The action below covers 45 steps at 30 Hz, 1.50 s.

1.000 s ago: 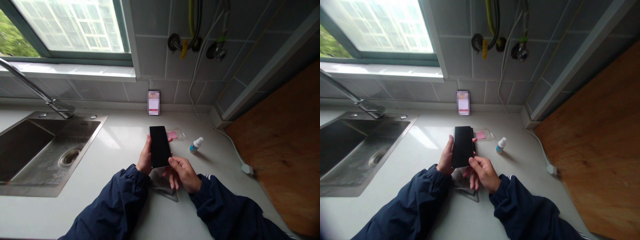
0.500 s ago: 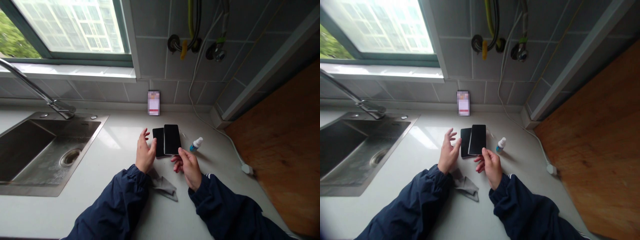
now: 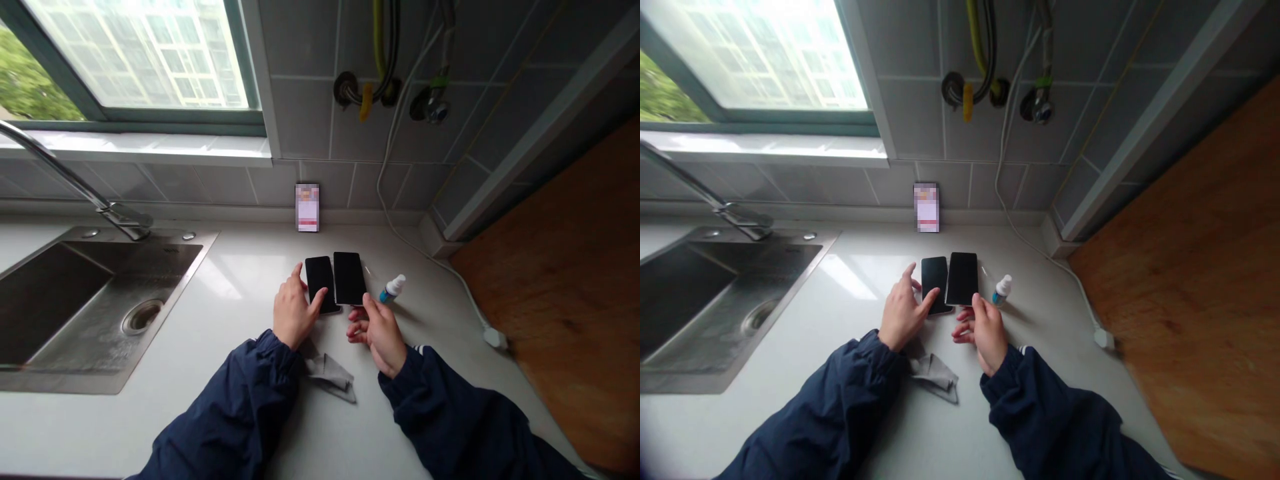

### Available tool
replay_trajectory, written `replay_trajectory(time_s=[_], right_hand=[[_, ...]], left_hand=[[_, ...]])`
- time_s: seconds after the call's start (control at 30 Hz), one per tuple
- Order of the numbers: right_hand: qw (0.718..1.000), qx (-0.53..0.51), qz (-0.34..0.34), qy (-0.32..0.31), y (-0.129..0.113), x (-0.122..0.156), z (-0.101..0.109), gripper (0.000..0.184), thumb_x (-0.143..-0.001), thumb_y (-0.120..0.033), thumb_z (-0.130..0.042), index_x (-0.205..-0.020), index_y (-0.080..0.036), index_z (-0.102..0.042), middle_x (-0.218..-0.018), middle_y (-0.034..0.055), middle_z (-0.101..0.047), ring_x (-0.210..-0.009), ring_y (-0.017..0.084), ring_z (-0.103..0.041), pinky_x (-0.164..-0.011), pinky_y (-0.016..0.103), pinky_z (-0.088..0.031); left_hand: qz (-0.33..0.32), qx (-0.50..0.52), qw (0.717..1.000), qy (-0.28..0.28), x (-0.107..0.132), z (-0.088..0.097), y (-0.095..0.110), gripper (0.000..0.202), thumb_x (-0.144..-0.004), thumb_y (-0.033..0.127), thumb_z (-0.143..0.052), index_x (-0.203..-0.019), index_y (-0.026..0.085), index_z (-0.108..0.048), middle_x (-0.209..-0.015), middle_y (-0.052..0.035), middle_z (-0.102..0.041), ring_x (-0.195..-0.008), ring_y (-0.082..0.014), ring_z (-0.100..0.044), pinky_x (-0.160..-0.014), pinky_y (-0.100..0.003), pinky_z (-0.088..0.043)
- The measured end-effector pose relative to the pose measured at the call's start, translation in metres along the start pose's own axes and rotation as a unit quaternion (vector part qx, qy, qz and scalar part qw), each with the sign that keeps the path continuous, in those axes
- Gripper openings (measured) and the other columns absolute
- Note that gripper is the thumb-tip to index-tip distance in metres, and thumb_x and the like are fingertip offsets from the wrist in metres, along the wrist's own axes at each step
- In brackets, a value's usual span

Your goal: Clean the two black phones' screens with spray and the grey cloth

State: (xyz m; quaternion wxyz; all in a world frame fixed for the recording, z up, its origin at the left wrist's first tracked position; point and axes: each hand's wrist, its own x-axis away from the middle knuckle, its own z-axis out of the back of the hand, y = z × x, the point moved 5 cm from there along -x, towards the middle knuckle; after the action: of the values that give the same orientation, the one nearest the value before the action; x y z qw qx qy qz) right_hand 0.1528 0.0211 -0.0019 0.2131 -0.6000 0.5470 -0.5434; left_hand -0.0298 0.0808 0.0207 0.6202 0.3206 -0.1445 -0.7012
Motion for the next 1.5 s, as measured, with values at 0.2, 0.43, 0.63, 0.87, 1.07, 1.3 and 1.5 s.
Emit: replay_trajectory(time_s=[0.2, 0.43, 0.63, 0.87, 1.07, 1.3, 1.5], right_hand=[[0.999, -0.005, -0.048, 0.008, -0.001, 0.005, 0.0, 0.027, -0.104, -0.046, -0.058, -0.099, -0.02, -0.056, -0.075, -0.001, -0.067, -0.043, 0.013, -0.065, -0.039, 0.025, -0.056], [0.997, -0.004, -0.074, 0.015, -0.007, 0.008, 0.0, 0.012, -0.106, -0.032, -0.051, -0.1, -0.022, -0.05, -0.078, -0.0008, -0.07, -0.043, 0.013, -0.065, -0.04, 0.025, -0.056], [0.997, -0.001, -0.073, 0.021, -0.01, 0.011, 0.005, 0.007, -0.103, -0.022, -0.054, -0.099, -0.023, -0.048, -0.074, -0.0039, -0.067, -0.039, 0.011, -0.059, -0.036, 0.022, -0.052], [0.996, 0.0, -0.083, 0.031, -0.014, 0.012, 0.011, 0.01, -0.101, -0.018, -0.056, -0.103, -0.023, -0.048, -0.077, -0.0039, -0.069, -0.033, 0.006, -0.05, -0.038, 0.024, -0.057], [0.994, -0.006, -0.112, -0.006, -0.02, 0.016, 0.011, 0.016, -0.1, -0.017, -0.056, -0.108, -0.024, -0.045, -0.1, 0.0046, -0.077, -0.045, 0.013, -0.066, -0.043, 0.03, -0.062], [0.992, -0.005, -0.122, -0.031, -0.023, 0.018, 0.012, 0.025, -0.099, -0.022, -0.058, -0.117, -0.027, -0.042, -0.109, 0.0068, -0.076, -0.054, 0.017, -0.072, -0.044, 0.029, -0.06], [0.993, -0.003, -0.117, -0.032, -0.021, 0.018, 0.014, 0.024, -0.099, -0.027, -0.058, -0.117, -0.026, -0.044, -0.11, 0.009, -0.077, -0.054, 0.017, -0.072, -0.043, 0.028, -0.058]], left_hand=[[-0.011, -0.022, 1.0, 0.0, 0.0, -0.002, 0.001, 0.079, -0.094, 0.05, -0.067, -0.156, 0.01, -0.036, -0.104, -0.0116, -0.067, -0.1, -0.0306, -0.063, -0.094, -0.044, -0.049], [-0.01, -0.006, 1.0, -0.006, -0.001, -0.004, -0.004, 0.082, -0.092, 0.052, -0.071, -0.156, 0.016, -0.035, -0.103, -0.0088, -0.068, -0.098, -0.0291, -0.065, -0.09, -0.041, -0.049], [0.004, 0.001, 1.0, -0.008, -0.003, -0.005, -0.007, 0.085, -0.089, 0.051, -0.074, -0.156, 0.016, -0.035, -0.103, -0.0077, -0.069, -0.096, -0.0283, -0.065, -0.088, -0.04, -0.048], [0.023, 0.03, 0.999, -0.013, -0.005, -0.005, -0.012, 0.09, -0.086, 0.049, -0.079, -0.156, 0.014, -0.035, -0.102, -0.0071, -0.07, -0.094, -0.0272, -0.066, -0.088, -0.039, -0.049], [0.022, 0.034, 0.999, -0.012, -0.006, -0.005, -0.013, 0.088, -0.087, 0.047, -0.079, -0.156, 0.014, -0.037, -0.101, -0.0059, -0.069, -0.094, -0.0264, -0.066, -0.088, -0.04, -0.05], [0.035, 0.027, 0.999, -0.02, -0.006, -0.003, -0.012, 0.087, -0.087, 0.048, -0.078, -0.156, 0.016, -0.036, -0.101, -0.0051, -0.07, -0.089, -0.0249, -0.067, -0.084, -0.038, -0.05], [0.052, 0.034, 0.997, -0.039, -0.007, -0.001, -0.011, 0.087, -0.088, 0.053, -0.075, -0.156, 0.016, -0.036, -0.093, -0.0037, -0.07, -0.087, -0.0252, -0.069, -0.082, -0.037, -0.049]])
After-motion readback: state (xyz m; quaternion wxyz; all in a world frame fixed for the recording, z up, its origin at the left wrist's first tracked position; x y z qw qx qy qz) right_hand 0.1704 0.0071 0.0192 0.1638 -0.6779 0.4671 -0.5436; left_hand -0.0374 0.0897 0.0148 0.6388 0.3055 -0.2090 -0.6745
